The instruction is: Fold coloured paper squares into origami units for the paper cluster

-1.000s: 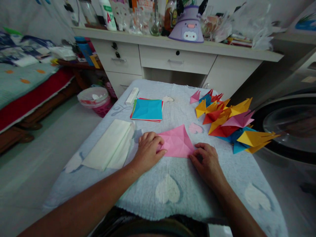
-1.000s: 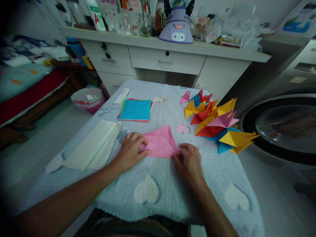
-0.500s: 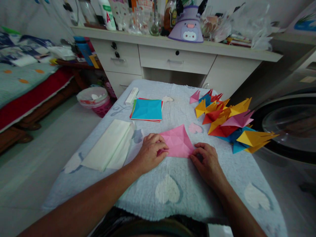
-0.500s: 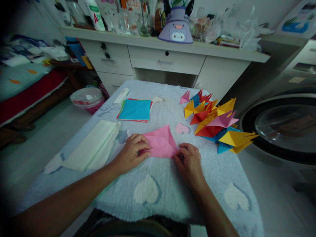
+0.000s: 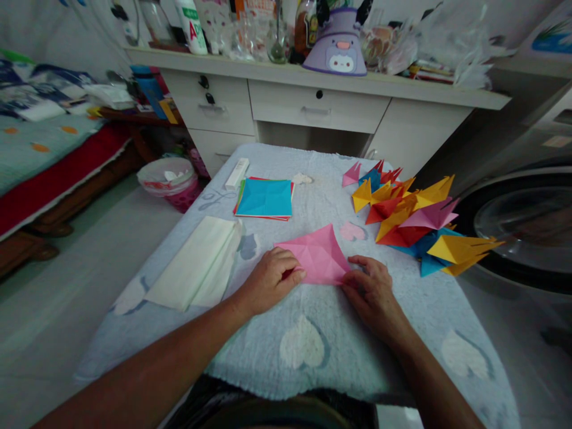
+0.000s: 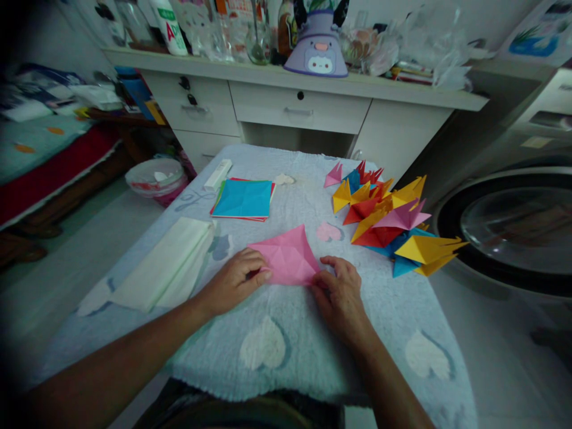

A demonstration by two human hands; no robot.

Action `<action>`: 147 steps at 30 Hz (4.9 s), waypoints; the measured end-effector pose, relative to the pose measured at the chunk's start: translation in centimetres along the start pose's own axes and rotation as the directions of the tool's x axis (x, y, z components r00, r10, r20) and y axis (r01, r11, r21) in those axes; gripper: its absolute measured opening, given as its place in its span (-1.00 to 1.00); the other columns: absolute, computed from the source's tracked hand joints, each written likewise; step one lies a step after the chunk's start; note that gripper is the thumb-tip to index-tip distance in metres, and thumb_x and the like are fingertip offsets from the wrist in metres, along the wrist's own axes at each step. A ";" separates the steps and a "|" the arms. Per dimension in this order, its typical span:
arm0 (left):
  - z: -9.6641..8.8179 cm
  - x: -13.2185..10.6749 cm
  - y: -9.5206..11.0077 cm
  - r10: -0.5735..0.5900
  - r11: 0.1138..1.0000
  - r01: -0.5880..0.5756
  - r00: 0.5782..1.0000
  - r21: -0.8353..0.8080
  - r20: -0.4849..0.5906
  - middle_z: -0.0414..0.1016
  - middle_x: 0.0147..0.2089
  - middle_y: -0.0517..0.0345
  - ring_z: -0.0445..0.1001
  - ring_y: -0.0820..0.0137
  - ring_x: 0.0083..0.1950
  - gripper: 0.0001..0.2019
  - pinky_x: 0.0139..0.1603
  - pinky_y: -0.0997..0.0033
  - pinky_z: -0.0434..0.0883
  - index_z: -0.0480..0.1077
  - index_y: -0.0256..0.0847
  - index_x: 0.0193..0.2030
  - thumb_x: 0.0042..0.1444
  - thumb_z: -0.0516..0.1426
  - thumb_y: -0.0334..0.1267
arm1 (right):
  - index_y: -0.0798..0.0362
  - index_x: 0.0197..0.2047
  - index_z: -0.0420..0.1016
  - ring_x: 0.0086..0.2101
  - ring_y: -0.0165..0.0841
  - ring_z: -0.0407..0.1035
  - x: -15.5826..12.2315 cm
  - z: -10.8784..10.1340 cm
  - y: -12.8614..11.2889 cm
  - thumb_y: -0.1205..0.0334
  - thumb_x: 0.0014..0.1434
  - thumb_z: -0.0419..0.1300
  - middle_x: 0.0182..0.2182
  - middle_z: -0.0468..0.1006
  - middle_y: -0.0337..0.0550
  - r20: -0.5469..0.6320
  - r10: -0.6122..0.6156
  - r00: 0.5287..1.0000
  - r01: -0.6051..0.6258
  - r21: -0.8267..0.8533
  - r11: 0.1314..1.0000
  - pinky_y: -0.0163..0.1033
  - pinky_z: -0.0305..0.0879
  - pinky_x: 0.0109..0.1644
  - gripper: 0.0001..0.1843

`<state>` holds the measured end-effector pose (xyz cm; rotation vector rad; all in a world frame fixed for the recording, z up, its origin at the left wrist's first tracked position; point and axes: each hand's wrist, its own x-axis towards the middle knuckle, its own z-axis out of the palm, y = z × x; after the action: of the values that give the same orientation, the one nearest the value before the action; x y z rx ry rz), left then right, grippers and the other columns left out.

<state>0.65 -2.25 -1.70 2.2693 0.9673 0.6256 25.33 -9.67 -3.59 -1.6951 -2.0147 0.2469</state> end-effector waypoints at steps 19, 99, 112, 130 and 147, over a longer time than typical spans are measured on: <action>1.2 0.3 -0.4 -0.185 0.944 0.222 0.969 0.244 -0.167 0.39 -0.23 0.10 0.30 0.24 -0.10 -0.89 -0.05 0.20 0.27 0.35 -0.18 -0.45 0.09 0.13 -0.31 | 0.01 -0.38 0.52 -0.02 -0.06 0.30 0.5 0.5 -0.1 0.16 0.18 0.17 -0.02 0.45 0.01 -0.040 0.101 0.994 -0.102 -0.023 0.995 0.10 0.19 0.05 -0.83; 2.2 -2.2 1.8 0.137 0.777 -0.223 0.973 0.589 0.188 0.33 0.11 0.01 0.25 0.13 0.14 -0.51 0.13 0.12 0.29 0.28 -0.06 0.19 0.18 0.14 0.07 | 0.16 0.08 0.44 -0.05 -0.19 0.31 -1.0 0.8 -2.7 0.49 0.24 0.04 -0.04 0.50 0.02 0.067 -0.386 0.920 0.391 -0.140 0.910 -0.03 0.34 0.07 -0.63; 2.8 -2.9 0.8 0.201 0.793 -0.242 0.970 0.559 0.136 0.26 0.31 -0.04 0.20 0.10 0.32 -0.47 0.26 0.09 0.23 0.25 -0.12 0.24 0.19 0.15 0.02 | 0.22 0.15 0.42 0.00 -0.12 0.36 -1.4 1.3 -3.6 0.36 0.27 0.09 0.02 0.49 0.12 0.105 -0.341 0.934 0.356 -0.209 0.911 0.06 0.39 0.12 -0.61; 2.0 -2.8 0.2 0.241 0.802 -0.199 0.971 0.563 0.001 0.47 -0.16 0.06 0.47 0.33 -0.10 -0.88 -0.10 0.33 0.52 0.40 -0.25 -0.17 0.26 0.05 -0.43 | 0.07 0.17 0.41 0.04 -0.12 0.33 -1.6 1.3 -3.7 0.28 0.29 0.11 0.12 0.46 0.01 0.135 -0.318 0.939 0.340 -0.208 0.917 0.09 0.36 0.13 -0.62; 2.0 -2.5 0.4 0.233 0.794 -0.214 0.972 0.569 0.040 0.51 -0.11 0.01 0.48 0.25 -0.05 -0.88 -0.10 0.25 0.52 0.40 -0.27 -0.15 0.23 0.07 -0.45 | 0.06 0.20 0.39 0.02 -0.11 0.34 -1.6 1.4 -3.7 0.27 0.28 0.12 0.12 0.47 0.00 0.145 -0.302 0.942 0.328 -0.215 0.920 0.10 0.36 0.11 -0.58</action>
<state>0.48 -5.06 -3.32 2.9525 1.0062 0.5128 21.60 -11.79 -3.60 -1.4822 -2.4441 -0.0149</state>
